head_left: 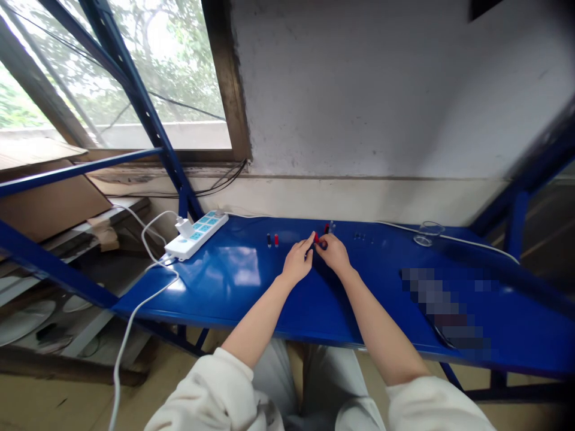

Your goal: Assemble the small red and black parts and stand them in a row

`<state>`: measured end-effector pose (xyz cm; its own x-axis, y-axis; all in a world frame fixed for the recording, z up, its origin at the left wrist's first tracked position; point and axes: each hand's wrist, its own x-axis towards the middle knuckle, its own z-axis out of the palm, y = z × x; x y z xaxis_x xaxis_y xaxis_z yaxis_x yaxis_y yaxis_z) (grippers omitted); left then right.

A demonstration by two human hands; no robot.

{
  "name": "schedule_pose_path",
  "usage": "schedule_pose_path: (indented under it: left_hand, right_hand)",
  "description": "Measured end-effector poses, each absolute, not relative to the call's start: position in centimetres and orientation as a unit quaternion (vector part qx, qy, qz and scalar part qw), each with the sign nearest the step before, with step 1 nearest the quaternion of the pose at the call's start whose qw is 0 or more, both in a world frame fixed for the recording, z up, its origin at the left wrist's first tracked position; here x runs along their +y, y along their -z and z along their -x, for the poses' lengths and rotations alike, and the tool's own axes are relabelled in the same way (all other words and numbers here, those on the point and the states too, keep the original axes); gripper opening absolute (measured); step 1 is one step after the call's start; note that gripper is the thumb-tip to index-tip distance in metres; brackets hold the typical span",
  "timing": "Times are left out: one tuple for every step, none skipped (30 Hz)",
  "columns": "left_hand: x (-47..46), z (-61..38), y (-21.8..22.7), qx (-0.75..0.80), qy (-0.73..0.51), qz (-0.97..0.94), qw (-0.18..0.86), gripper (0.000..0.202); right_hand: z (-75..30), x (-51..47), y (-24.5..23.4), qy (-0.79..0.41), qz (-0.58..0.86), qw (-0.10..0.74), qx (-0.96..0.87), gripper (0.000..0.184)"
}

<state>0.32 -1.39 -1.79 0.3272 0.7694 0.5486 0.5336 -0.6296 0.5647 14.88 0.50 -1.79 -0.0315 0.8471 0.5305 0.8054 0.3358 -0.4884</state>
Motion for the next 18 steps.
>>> schedule_pose_path:
  left_hand:
    - [-1.3,-0.3,1.9,0.404,-0.416,-0.803,0.141,0.052]
    - [-1.2,-0.3,2.0,0.402,-0.417,-0.803,0.14,0.051]
    - [-1.1,-0.3,2.1,0.401,-0.417,-0.804,0.138,0.049]
    - [-1.1,-0.3,2.1,0.401,-0.417,-0.804,0.138,0.048]
    - [-1.0,-0.3,2.2,0.402,-0.418,-0.803,0.138,0.047]
    - [-1.0,-0.3,2.2,0.405,-0.419,-0.801,0.138,0.046]
    - [-1.0,-0.3,2.1,0.408,-0.423,-0.797,0.139,0.044]
    - [-1.0,-0.3,2.1,0.411,-0.43,-0.792,0.14,0.042]
    - [-1.0,-0.2,1.9,0.413,-0.441,-0.784,0.14,0.038]
    - [-0.9,-0.2,1.7,0.413,-0.457,-0.775,0.141,0.034]
    - [-0.9,0.0,1.4,0.414,-0.477,-0.762,0.142,0.03]
    - [-0.8,0.2,1.0,0.415,-0.502,-0.745,0.144,0.026]
    - [-0.7,0.6,0.7,0.419,-0.531,-0.722,0.146,0.024]
    - [-0.6,1.1,0.3,0.426,-0.561,-0.694,0.15,0.022]
    - [-0.5,1.7,-0.1,0.435,-0.591,-0.661,0.155,0.021]
    - [-0.3,2.5,-0.5,0.447,-0.619,-0.625,0.163,0.02]
    - [-0.2,3.3,-0.7,0.456,-0.643,-0.59,0.177,0.02]
    - [-0.1,4.2,-0.9,0.462,-0.663,-0.556,0.194,0.021]
  right_hand:
    - [-14.8,0.5,1.8,-0.034,0.579,0.393,-0.713,0.009]
    - [-14.8,0.5,1.9,-0.042,0.583,0.395,-0.709,0.01]
    - [-14.8,0.6,1.9,-0.05,0.586,0.396,-0.705,0.01]
    - [-14.8,0.6,2.0,-0.058,0.59,0.395,-0.702,0.011]
    - [-14.8,0.7,2.1,-0.064,0.593,0.395,-0.699,0.011]
    - [-14.8,0.8,2.2,-0.071,0.596,0.394,-0.696,0.012]
    - [-14.8,0.9,2.4,-0.077,0.598,0.393,-0.694,0.012]
    - [-14.8,1.0,2.5,-0.085,0.599,0.393,-0.693,0.012]
    - [-14.8,1.1,2.6,-0.095,0.599,0.393,-0.691,0.012]
    - [-14.7,1.2,2.8,-0.108,0.599,0.395,-0.688,0.012]
    - [-14.7,1.3,2.9,-0.124,0.598,0.399,-0.684,0.013]
    - [-14.6,1.3,3.0,-0.142,0.595,0.405,-0.679,0.013]
    - [-14.5,1.4,3.1,-0.16,0.592,0.412,-0.673,0.013]
    - [-14.3,1.4,3.1,-0.177,0.589,0.42,-0.667,0.014]
    - [-14.1,1.5,3.1,-0.192,0.585,0.425,-0.663,0.014]
    - [-13.8,1.5,3.1,-0.202,0.583,0.426,-0.662,0.015]
    - [-13.4,1.6,3.0,-0.208,0.581,0.423,-0.663,0.015]
    - [-13.0,1.8,2.9,-0.208,0.582,0.417,-0.667,0.015]
